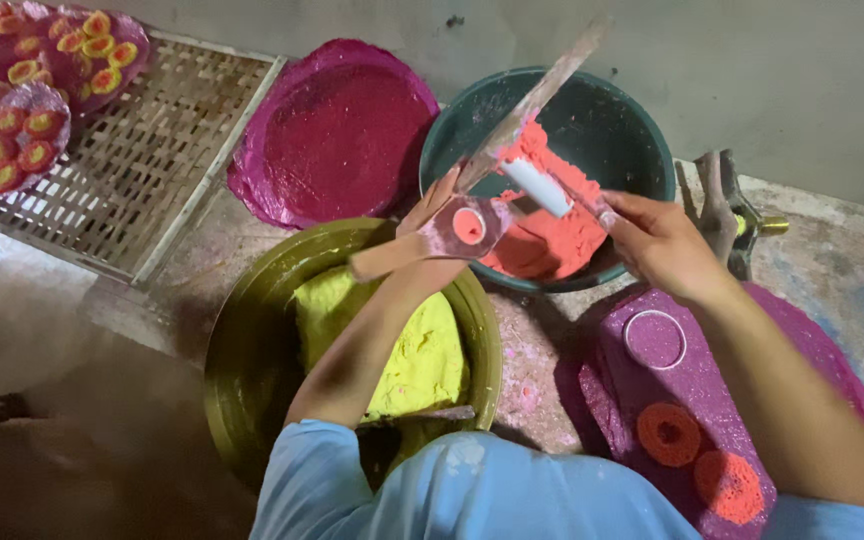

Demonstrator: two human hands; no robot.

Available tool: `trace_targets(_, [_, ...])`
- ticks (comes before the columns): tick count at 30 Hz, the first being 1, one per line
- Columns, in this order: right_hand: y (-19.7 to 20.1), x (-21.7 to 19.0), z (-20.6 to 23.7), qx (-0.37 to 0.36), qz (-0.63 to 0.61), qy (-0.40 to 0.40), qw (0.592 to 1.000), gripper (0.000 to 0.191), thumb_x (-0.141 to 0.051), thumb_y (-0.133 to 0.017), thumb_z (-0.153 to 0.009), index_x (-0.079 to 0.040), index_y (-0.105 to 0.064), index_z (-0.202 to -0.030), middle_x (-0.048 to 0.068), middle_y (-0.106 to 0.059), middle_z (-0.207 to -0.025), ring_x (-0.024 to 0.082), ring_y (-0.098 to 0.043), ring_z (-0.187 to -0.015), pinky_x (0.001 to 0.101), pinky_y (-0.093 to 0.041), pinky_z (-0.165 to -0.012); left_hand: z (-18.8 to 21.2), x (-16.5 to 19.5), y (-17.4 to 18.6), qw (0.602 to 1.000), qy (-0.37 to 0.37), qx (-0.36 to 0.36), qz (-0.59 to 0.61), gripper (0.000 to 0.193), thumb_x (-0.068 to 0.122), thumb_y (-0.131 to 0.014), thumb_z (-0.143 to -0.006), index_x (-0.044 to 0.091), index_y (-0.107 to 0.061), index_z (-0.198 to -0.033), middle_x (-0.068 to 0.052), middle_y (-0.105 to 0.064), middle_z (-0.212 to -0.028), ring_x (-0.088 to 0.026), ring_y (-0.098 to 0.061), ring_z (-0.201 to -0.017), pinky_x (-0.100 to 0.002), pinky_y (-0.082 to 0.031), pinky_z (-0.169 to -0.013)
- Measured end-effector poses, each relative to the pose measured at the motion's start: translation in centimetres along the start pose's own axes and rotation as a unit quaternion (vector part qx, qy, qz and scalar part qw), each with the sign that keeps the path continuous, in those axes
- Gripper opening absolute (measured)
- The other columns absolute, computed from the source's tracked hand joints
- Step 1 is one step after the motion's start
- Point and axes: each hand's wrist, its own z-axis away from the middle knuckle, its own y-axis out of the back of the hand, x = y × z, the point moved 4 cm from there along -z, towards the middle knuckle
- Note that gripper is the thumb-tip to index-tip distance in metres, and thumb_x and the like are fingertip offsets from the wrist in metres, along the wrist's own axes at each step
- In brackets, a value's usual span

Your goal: The person presses colored powder into flower patterns on round purple boards using small plastic cups, then stacks the finished boards on woven bamboo trays. They later use a wooden hand press to form orange powder rings on a board and handle a white ring on the table.

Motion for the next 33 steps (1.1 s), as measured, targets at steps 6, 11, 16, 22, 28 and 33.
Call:
trace_targets(6, [-3.0,-2.8,1.4,0.204,0.255,0.235,0.915,0.035,-0.013,-0.065,-0.104,-0.009,-0.063,-0.139,0.02,-0.069,-0.097,0.037,-0.068,-0.087,0.0445,-0.054,-0.07,-0.2,1.1,-2.0,0.992,-0.039,0.092,-0.072,0.061,0.03,-0.076,-0.092,0.007,-0.053,-0.144,-0.027,-0.036,-0.161,-0.042,-0.049,-0.137,-0.047,-0.042,-0.116])
trace_targets(11, [-5.0,-3.1,1.0,0.206,0.361,0.204,0.886,0.046,-0.007,-0.065,-0.098,-0.015,-0.063,-0.143,0.015,-0.073,-0.096,0.038,-0.07,-0.078,0.0496,-0.053,-0.064,0.2,0.4,-2.6,0.988,-0.013,0.135,0.078,0.076,0.034,-0.079,-0.088,-0.002,-0.046,-0.146,-0.03,-0.037,-0.158,-0.046,-0.045,-0.142,-0.05,-0.039,-0.119])
trace_targets(16, [-4.5,-3.0,0.6,0.176,0.328,0.275,0.886,0.041,-0.012,-0.066,-0.096,-0.015,-0.064,-0.137,0.016,-0.073,-0.103,0.039,-0.07,-0.083,0.0475,-0.054,-0.066,0.1,-1.7,-2.7,0.978,-0.026,0.16,0.135,0.082,0.025,-0.082,-0.088,-0.009,-0.039,-0.148,-0.034,-0.046,-0.15,-0.041,-0.051,-0.136,-0.047,-0.042,-0.112])
trace_targets(22, [2.5,4.1,-3.0,0.208,0.266,0.127,0.933,0.032,-0.011,-0.059,-0.108,-0.008,-0.067,-0.139,0.022,-0.07,-0.097,0.035,-0.071,-0.086,0.0437,-0.053,-0.074,1.5,-9.8,-4.2,0.892,0.125,0.15,0.408,0.035,0.008,-0.069,-0.085,-0.004,-0.066,-0.118,-0.006,-0.068,-0.107,-0.016,-0.064,-0.096,-0.029,-0.054,-0.084])
trace_targets(28, [-2.6,2.9,-5.5,0.15,0.358,0.553,0.737,0.022,-0.027,-0.061,-0.099,-0.007,-0.052,-0.102,0.028,-0.057,-0.136,0.041,-0.055,-0.129,0.0497,-0.049,-0.106,6.4,-9.6,-9.8,0.66,0.376,-0.068,0.647,0.03,0.021,-0.066,-0.084,0.004,-0.072,-0.108,-0.006,-0.065,-0.084,-0.016,-0.062,-0.063,-0.034,-0.049,-0.051])
trace_targets(33, [-5.4,-2.6,1.0,-0.044,-0.534,0.288,0.794,0.077,-0.038,-0.063,-0.109,-0.026,-0.009,-0.162,0.016,-0.036,-0.163,0.033,-0.053,-0.136,0.0526,-0.05,-0.116,10.7,3.2,-10.2,0.495,0.23,-0.29,0.786,0.037,0.013,-0.068,-0.092,-0.004,-0.07,-0.125,-0.017,-0.073,-0.109,-0.013,-0.063,-0.081,-0.024,-0.048,-0.069])
